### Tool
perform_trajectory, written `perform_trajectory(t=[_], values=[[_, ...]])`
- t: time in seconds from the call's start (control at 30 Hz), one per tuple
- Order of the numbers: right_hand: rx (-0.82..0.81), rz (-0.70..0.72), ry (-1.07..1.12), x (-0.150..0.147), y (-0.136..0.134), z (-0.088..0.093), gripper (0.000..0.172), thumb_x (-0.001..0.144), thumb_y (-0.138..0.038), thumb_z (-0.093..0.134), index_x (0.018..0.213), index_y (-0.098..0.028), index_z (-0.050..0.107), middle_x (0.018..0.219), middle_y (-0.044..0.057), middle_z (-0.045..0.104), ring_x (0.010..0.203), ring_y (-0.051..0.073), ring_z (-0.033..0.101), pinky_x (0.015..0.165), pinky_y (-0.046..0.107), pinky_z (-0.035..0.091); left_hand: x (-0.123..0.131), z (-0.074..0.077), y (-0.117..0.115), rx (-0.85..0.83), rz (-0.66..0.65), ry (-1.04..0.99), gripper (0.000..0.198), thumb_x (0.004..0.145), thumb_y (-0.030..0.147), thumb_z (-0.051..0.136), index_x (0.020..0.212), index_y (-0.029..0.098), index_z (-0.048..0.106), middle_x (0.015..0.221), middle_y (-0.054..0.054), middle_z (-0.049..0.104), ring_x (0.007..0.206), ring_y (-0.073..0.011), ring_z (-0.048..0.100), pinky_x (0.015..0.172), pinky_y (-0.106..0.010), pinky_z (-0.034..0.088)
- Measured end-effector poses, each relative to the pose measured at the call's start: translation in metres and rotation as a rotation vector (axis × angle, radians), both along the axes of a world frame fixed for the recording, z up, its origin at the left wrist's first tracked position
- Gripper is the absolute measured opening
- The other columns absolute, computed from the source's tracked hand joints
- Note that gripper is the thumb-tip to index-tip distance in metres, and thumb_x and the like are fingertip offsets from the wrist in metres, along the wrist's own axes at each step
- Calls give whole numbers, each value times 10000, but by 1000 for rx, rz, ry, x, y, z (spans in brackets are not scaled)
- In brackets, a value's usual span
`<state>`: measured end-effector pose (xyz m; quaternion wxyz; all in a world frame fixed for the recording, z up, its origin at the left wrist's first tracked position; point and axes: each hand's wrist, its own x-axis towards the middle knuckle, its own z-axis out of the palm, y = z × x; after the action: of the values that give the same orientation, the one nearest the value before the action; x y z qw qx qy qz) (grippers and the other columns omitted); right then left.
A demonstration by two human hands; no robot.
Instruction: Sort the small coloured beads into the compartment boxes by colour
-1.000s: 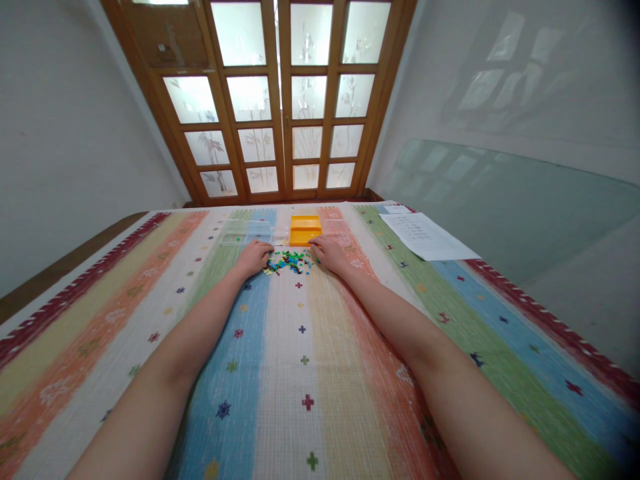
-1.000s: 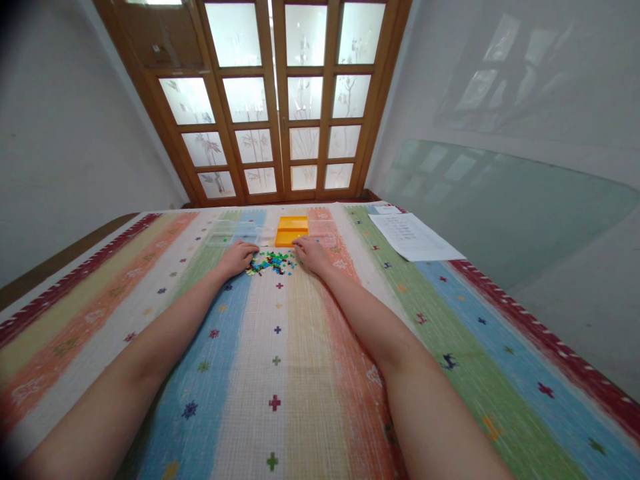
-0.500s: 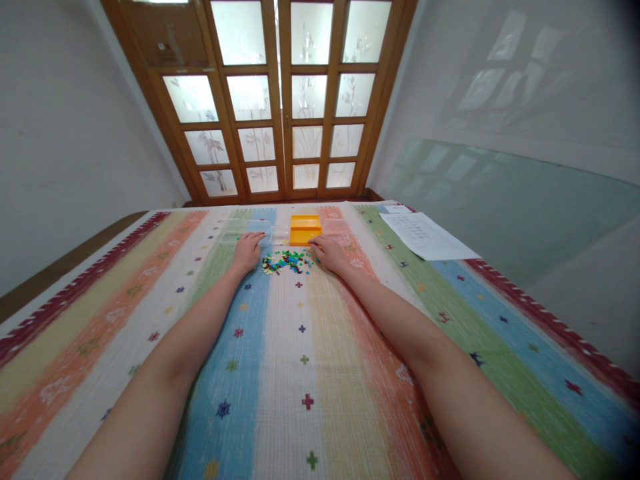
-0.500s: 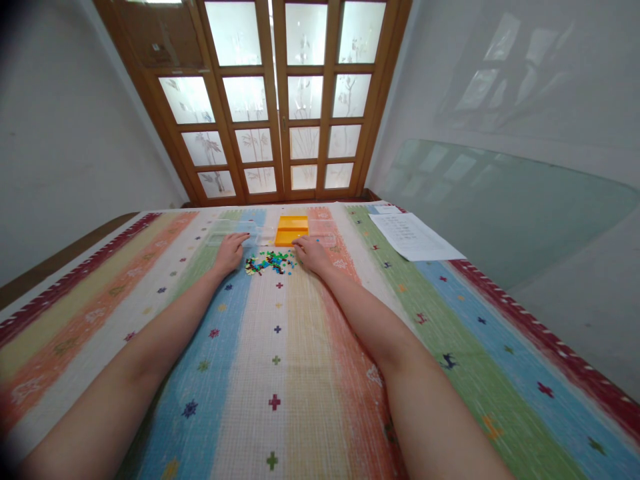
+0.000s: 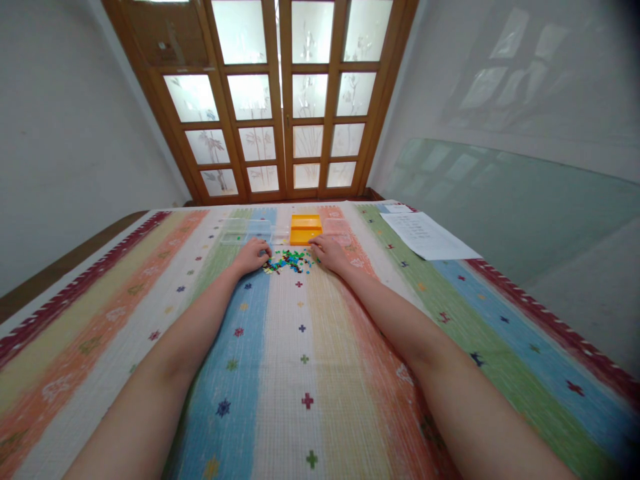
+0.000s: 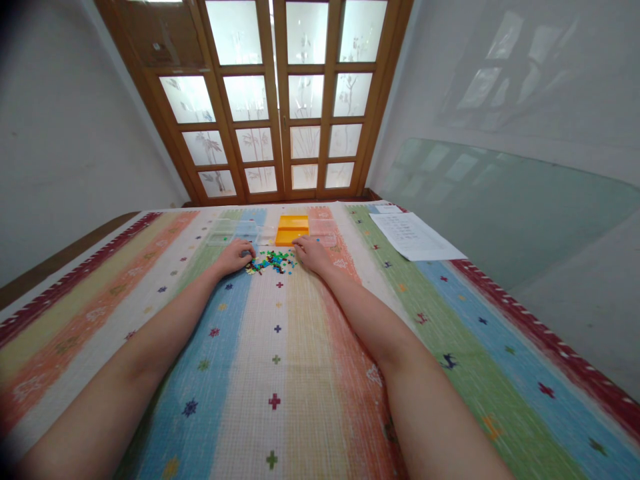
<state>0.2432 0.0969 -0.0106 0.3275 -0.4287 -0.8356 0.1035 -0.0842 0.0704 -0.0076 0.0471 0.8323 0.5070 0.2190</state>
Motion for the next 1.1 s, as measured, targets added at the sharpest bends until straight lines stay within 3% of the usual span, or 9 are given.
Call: perform_trajectory(t=[0.27,0.53,0.8,0.97,1.1], values=[[0,4,-4,0,-1,1,245,1052,-205,585,1181,-197,792,1198,102,783,1100,226,707,990,331,520,-3,2,1,19,-52,64,163,886,274,635,892,237,794,1017,-67,751,1030,-272,640,994,-409,502],[-2,7,-23,-1,-4,4,246,1060,-223,582,1180,-189,793,1192,109,780,1104,235,698,993,338,511,-1,6,4,-16,0,150,133,853,280,649,841,240,776,950,-64,761,963,-272,656,932,-398,513],[-5,13,-37,-1,-5,6,247,1066,-226,575,1172,-179,793,1187,111,777,1082,231,692,969,327,504,5,6,3,-78,12,87,114,843,273,659,827,218,758,921,-56,753,906,-242,648,933,-386,512],[0,23,-53,-1,-3,5,247,1069,-223,575,1172,-183,796,1193,113,773,1093,237,688,966,327,496,14,-2,5,-114,105,15,139,867,256,652,814,204,769,870,-56,746,845,-225,646,856,-350,509],[5,18,-47,-1,-2,3,235,1068,-228,585,1162,-191,797,1187,108,775,1079,238,693,950,328,494,19,-11,6,-46,168,-9,183,916,312,652,838,207,779,883,-69,747,843,-233,641,829,-352,490]])
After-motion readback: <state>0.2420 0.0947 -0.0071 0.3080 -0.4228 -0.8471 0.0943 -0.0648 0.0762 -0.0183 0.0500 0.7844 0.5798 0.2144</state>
